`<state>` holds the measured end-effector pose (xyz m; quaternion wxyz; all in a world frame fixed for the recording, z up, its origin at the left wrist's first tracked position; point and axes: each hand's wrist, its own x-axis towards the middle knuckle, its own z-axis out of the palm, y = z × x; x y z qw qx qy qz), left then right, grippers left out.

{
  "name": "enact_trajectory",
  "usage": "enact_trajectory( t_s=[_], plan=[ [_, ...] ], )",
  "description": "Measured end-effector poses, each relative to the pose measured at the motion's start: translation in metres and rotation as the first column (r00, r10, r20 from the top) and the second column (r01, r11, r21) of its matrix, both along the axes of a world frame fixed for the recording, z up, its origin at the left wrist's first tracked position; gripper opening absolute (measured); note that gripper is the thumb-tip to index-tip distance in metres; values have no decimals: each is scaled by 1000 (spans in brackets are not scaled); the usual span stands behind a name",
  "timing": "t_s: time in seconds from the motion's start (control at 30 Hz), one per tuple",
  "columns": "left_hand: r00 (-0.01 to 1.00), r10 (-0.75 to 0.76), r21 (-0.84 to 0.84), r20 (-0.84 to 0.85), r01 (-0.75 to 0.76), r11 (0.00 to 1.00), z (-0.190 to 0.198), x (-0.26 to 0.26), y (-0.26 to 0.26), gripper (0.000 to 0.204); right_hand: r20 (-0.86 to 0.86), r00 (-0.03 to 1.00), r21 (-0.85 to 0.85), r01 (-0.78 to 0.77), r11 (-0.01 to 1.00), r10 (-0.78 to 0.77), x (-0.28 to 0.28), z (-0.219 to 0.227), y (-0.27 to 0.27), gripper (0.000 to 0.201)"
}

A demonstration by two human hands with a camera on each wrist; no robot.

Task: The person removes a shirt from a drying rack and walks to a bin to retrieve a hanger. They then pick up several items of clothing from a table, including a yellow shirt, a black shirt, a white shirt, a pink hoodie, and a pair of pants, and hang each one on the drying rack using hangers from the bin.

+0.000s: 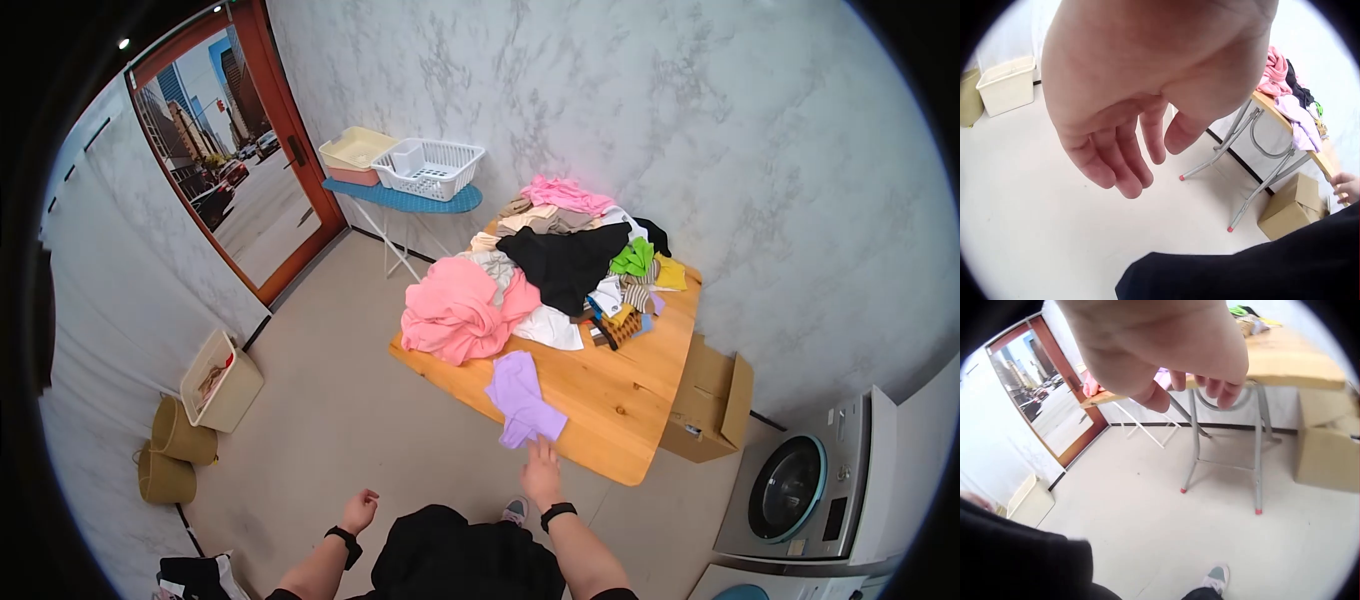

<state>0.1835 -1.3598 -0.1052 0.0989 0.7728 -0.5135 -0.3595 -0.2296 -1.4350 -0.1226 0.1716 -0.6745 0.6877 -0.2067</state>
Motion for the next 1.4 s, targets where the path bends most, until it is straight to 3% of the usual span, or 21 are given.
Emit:
enact_trajectory(
  t_s=[0.13,0.2,0.27,0.33,0.47,0.53,0.57,0.67,0.77,0.87,0.9,0.93,0.97,1.0,1.03,1.07,1.1,1.13,1.23,1.3,1.4],
  plan=[
    [986,-163,-200,-34,153,968,38,-57,-104,32,-21,999,63,-32,997,34,9,10,-72,60],
    [948,-316,-358,35,307,882,55,-83,-166,37,-67,998,110,-12,994,19,4,-2,-100,52],
    [909,-409,-568,83,380,730,73,-106,-229,40,-83,996,148,23,989,-10,-10,-10,-124,48],
    [885,-454,-646,106,409,645,97,-126,-290,46,-122,992,175,57,983,-35,-32,-10,-157,44],
    [829,-547,-677,115,468,568,112,-145,-394,55,-348,914,237,301,924,-209,-61,21,-238,37],
    [776,-577,-650,254,579,493,102,-154,-433,63,-179,934,117,333,936,-310,-64,41,-278,39],
    [767,-596,-651,238,581,488,95,-157,-448,63,-113,942,25,321,947,-316,-59,49,-298,41],
    [659,-715,-542,235,699,467,77,-163,-473,66,39,927,-190,372,909,-372,-25,76,-368,46],
    [590,-778,-467,216,762,448,79,-166,-485,66,18,845,-156,530,833,-535,2,89,-414,50],
    [583,-798,-437,154,764,474,78,-160,-488,65,-103,859,12,504,863,-501,-16,67,-436,47],
    [577,-807,-439,127,762,476,79,-157,-487,65,32,864,87,498,863,-502,-30,70,-443,41],
    [575,-812,-449,104,755,477,82,-157,-489,66,229,853,-3,482,876,-469,-41,73,-451,33],
    [584,-806,-448,100,750,487,86,-158,-488,66,389,816,-40,479,877,-428,-42,110,-457,27],
    [614,-787,-450,64,721,526,92,-158,-486,67,458,822,-141,442,886,-338,-51,132,-463,22],
    [639,-769,-456,33,694,557,98,-160,-486,68,549,777,-124,440,890,-308,-64,148,-468,22],
    [632,-774,-463,43,699,545,107,-166,-489,68,598,753,-183,463,867,-276,-63,185,-470,22],
    [633,-773,-523,-49,643,559,117,-176,-494,70,593,766,-251,470,846,-249,-50,238,-465,23],
    [621,-771,-577,-142,581,574,127,-189,-499,73,612,767,-264,430,863,-195,-55,264,-461,22],
    [617,-765,-691,-184,472,547,146,-232,-516,81,697,714,-378,444,812,-66,-61,305,-433,26],
    [618,-768,-727,-168,448,521,159,-259,-519,86,774,623,-477,455,752,114,-58,333,-409,34],
    [637,-758,-767,-143,413,491,180,-287,-498,94,798,569,-535,513,671,201,-61,356,-368,43]
  ],
)
